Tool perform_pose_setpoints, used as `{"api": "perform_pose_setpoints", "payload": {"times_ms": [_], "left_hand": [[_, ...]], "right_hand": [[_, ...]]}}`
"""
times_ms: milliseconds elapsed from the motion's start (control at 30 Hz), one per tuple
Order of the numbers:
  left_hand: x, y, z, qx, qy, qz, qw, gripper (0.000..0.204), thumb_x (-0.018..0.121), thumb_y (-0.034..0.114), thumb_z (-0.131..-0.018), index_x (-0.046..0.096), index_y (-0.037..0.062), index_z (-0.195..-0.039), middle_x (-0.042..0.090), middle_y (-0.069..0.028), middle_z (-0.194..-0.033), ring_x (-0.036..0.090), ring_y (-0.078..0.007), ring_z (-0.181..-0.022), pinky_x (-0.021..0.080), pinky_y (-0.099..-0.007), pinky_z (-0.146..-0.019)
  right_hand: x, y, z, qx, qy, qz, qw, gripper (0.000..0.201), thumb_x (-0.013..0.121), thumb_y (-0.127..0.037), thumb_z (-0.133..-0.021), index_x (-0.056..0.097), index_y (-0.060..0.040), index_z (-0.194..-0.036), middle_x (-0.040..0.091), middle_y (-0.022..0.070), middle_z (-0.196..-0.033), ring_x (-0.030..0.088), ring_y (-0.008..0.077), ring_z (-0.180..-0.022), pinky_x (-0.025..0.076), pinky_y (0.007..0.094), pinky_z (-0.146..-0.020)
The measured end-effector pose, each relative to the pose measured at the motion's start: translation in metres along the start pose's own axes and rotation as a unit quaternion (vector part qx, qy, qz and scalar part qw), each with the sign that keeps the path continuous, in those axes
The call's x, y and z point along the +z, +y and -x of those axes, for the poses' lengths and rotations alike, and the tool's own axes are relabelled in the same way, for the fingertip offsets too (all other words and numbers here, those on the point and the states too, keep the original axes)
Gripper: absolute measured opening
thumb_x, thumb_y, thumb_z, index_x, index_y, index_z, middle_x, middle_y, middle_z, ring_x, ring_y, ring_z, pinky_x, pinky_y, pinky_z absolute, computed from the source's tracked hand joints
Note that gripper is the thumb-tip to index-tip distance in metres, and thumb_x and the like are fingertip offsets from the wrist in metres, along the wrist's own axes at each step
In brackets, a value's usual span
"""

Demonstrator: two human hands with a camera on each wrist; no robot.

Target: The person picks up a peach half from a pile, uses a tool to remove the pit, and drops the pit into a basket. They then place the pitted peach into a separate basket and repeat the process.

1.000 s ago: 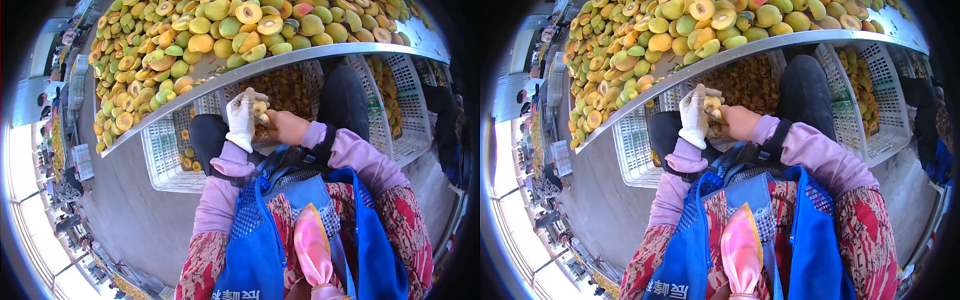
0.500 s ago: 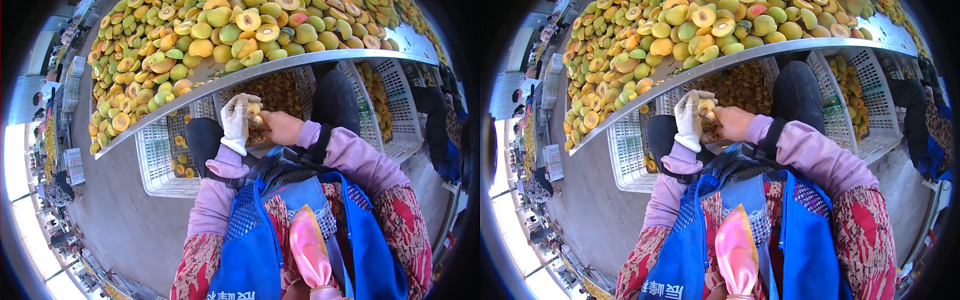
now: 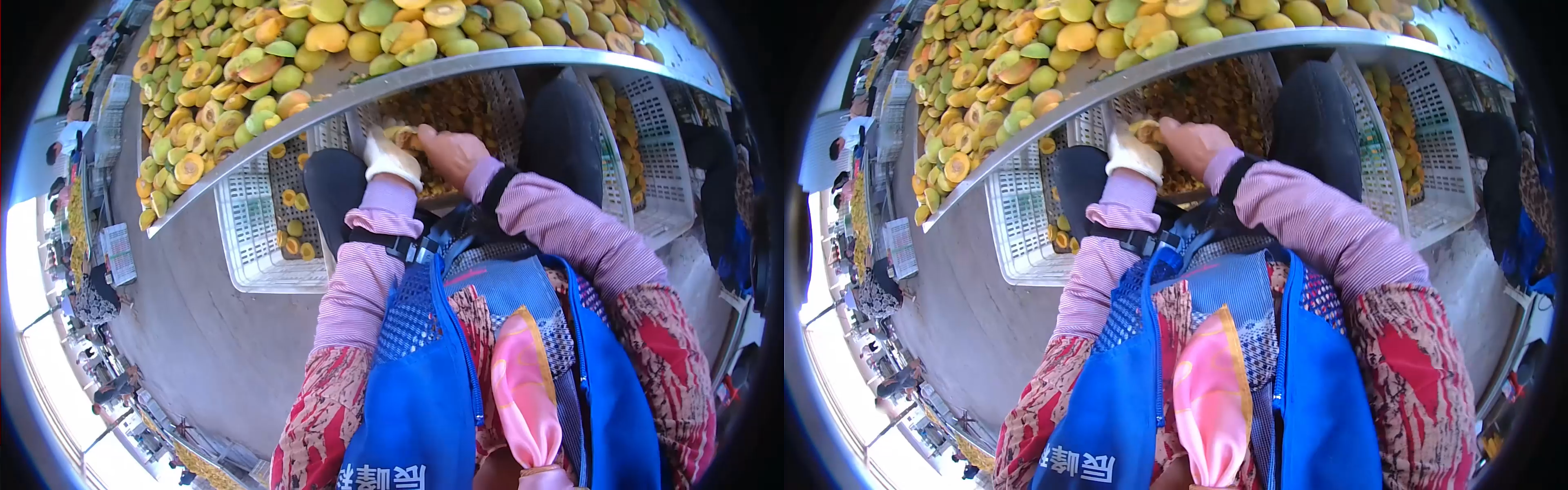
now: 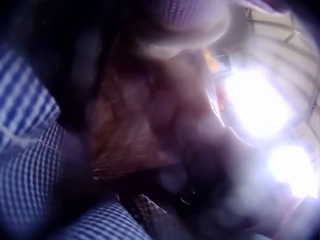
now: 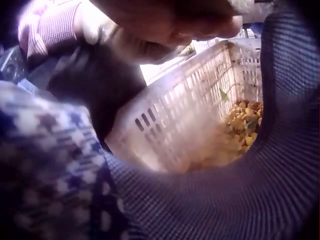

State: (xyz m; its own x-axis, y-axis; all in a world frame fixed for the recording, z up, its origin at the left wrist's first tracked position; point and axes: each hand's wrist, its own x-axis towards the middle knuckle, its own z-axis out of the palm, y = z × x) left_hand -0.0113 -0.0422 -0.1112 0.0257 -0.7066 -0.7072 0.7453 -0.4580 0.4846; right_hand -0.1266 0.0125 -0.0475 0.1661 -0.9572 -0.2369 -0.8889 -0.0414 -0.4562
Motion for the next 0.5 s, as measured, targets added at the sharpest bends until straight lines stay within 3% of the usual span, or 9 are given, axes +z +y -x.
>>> {"api": "perform_pose_setpoints", "payload": {"times_ms": [67,133,200,267,333,367,400,433,500], "left_hand": [[0.003,-0.003,0.004,-0.029,-0.015,0.018,0.999,0.037,0.043,0.045,-0.088,0.056,0.0116,-0.098,0.059,-0.0088,-0.09,0.055,-0.0266,-0.084,0.043,-0.041,-0.079],[0.022,0.017,0.057,-0.011,-0.041,-0.008,0.999,0.029,0.047,0.031,-0.089,0.052,0.0069,-0.104,0.058,-0.0105,-0.095,0.058,-0.0274,-0.088,0.049,-0.0384,-0.076],[0.014,0.052,0.071,0.123,-0.164,-0.007,0.979,0.028,0.052,0.035,-0.089,0.058,0.0088,-0.097,0.06,-0.0101,-0.09,0.059,-0.0251,-0.08,0.049,-0.0361,-0.069],[0.004,0.1,0.077,0.351,-0.032,-0.043,0.935,0.027,0.055,0.033,-0.088,0.059,0.0076,-0.096,0.059,-0.01,-0.088,0.059,-0.027,-0.077,0.049,-0.0359,-0.066],[-0.002,0.152,0.095,0.507,0.109,-0.24,0.821,0.024,0.059,0.028,-0.085,0.061,0.0062,-0.095,0.06,-0.0105,-0.089,0.059,-0.0277,-0.082,0.049,-0.0382,-0.072],[-0.015,0.176,0.091,0.574,0.262,-0.398,0.666,0.023,0.06,0.026,-0.083,0.061,0.0059,-0.096,0.061,-0.0115,-0.091,0.059,-0.028,-0.085,0.048,-0.0383,-0.075],[-0.017,0.19,0.089,0.596,0.398,-0.523,0.461,0.024,0.061,0.024,-0.081,0.062,0.0055,-0.096,0.062,-0.0126,-0.092,0.058,-0.0282,-0.087,0.047,-0.0384,-0.078],[-0.015,0.196,0.083,0.597,0.401,-0.521,0.46,0.024,0.061,0.024,-0.081,0.062,0.0055,-0.096,0.062,-0.0126,-0.092,0.058,-0.0282,-0.087,0.047,-0.0384,-0.078],[0.003,0.203,0.081,0.612,0.227,-0.626,0.426,0.026,0.063,0.022,-0.078,0.062,0.0055,-0.098,0.062,-0.0143,-0.094,0.058,-0.0293,-0.091,0.045,-0.0374,-0.082]], "right_hand": [[0.022,0.018,-0.012,0.093,0.052,-0.095,0.99,0.015,0.04,-0.011,-0.086,0.038,-0.0025,-0.099,0.06,0.0273,-0.08,0.06,0.0413,-0.077,0.047,0.0493,-0.061],[0.042,0.045,-0.008,0.12,0.059,-0.117,0.984,0.018,0.038,-0.015,-0.089,0.037,-0.0024,-0.101,0.059,0.0286,-0.078,0.06,0.0418,-0.074,0.047,0.0501,-0.061],[0.031,0.041,0.012,0.106,0.037,-0.088,0.99,0.023,0.039,-0.02,-0.09,0.038,-0.0036,-0.107,0.059,0.028,-0.082,0.06,0.0399,-0.073,0.048,0.0488,-0.061],[0.068,0.062,0.019,-0.07,-0.103,0.057,0.991,0.028,0.042,-0.02,-0.088,0.043,-0.004,-0.111,0.061,0.0241,-0.09,0.061,0.0366,-0.077,0.049,0.0461,-0.062],[0.082,0.063,0.012,-0.113,-0.313,0.164,0.929,0.036,0.043,-0.02,-0.087,0.043,-0.0024,-0.118,0.064,0.0196,-0.093,0.062,0.0334,-0.089,0.049,0.0431,-0.075],[0.083,0.06,0.008,-0.118,-0.308,0.164,0.93,0.036,0.043,-0.02,-0.087,0.043,-0.0024,-0.118,0.064,0.0196,-0.093,0.062,0.0334,-0.089,0.049,0.0431,-0.075],[0.082,0.056,0.005,-0.081,-0.23,0.116,0.963,0.03,0.042,-0.019,-0.087,0.049,-0.0029,-0.112,0.063,0.0182,-0.095,0.062,0.0333,-0.086,0.049,0.0443,-0.072],[0.08,0.057,0.001,-0.044,-0.152,0.067,0.985,0.027,0.041,-0.017,-0.087,0.054,-0.0033,-0.106,0.062,0.0169,-0.098,0.062,0.0332,-0.083,0.049,0.0455,-0.069],[0.085,0.06,0.006,-0.073,-0.167,0.044,0.982,0.026,0.044,-0.02,-0.087,0.052,-0.0017,-0.103,0.062,0.02,-0.092,0.061,0.0353,-0.084,0.048,0.0456,-0.071]]}}
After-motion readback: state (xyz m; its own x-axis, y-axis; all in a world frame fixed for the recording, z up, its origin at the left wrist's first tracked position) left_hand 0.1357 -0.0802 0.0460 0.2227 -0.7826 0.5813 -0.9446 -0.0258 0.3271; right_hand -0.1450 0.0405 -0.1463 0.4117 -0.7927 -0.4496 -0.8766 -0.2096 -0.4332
